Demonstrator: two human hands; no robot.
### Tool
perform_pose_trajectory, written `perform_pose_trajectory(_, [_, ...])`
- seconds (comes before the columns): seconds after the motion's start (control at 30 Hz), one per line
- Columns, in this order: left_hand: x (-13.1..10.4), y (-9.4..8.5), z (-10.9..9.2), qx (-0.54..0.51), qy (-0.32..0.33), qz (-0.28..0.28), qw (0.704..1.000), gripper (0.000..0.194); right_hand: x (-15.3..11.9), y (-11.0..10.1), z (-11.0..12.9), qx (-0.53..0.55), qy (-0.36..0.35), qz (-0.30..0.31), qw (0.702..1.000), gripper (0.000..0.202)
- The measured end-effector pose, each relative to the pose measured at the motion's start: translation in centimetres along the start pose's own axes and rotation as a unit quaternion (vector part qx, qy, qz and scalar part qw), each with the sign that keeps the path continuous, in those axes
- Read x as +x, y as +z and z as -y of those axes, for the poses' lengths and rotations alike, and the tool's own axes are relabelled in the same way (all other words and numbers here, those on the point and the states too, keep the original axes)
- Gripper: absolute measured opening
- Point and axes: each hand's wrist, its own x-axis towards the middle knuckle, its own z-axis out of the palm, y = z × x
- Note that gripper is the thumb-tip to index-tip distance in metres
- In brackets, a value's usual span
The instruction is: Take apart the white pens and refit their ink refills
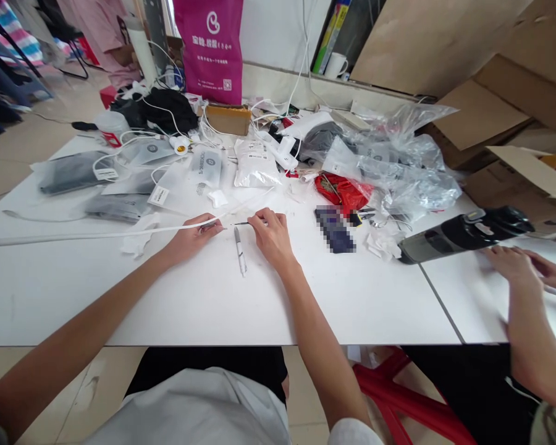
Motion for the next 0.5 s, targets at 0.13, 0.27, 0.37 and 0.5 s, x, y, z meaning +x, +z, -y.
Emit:
perform_pose_trajectory(0.13, [-0.2,0.4,0.2,-0.024,0.011,-0.036,0.999,0.036,-0.2,0.4,0.1,0.004,0.003,0.017,1.0,0.025])
perform_pose_trajectory(0.27, [-0.2,0.2,0.4,-0.021,0.009,-0.048,0.999,0.035,-0.2,0.5,0.5,0.007,0.007,0.019,1.0,0.022])
perform_pose_trajectory(0.37, [-0.3,0.1,0.2,-0.011,0.007,-0.045,0.999,0.035,-0.2,0.5,0.7,0.012,0.005,0.015,1.0,0.021])
perform_pose_trajectory(0.5, [-0.4,0.0,0.2,-0.01,0.026,-0.04,0.999,0.033,-0.2,0.5,1.0,0.012,0.011,0.008,1.0,0.019])
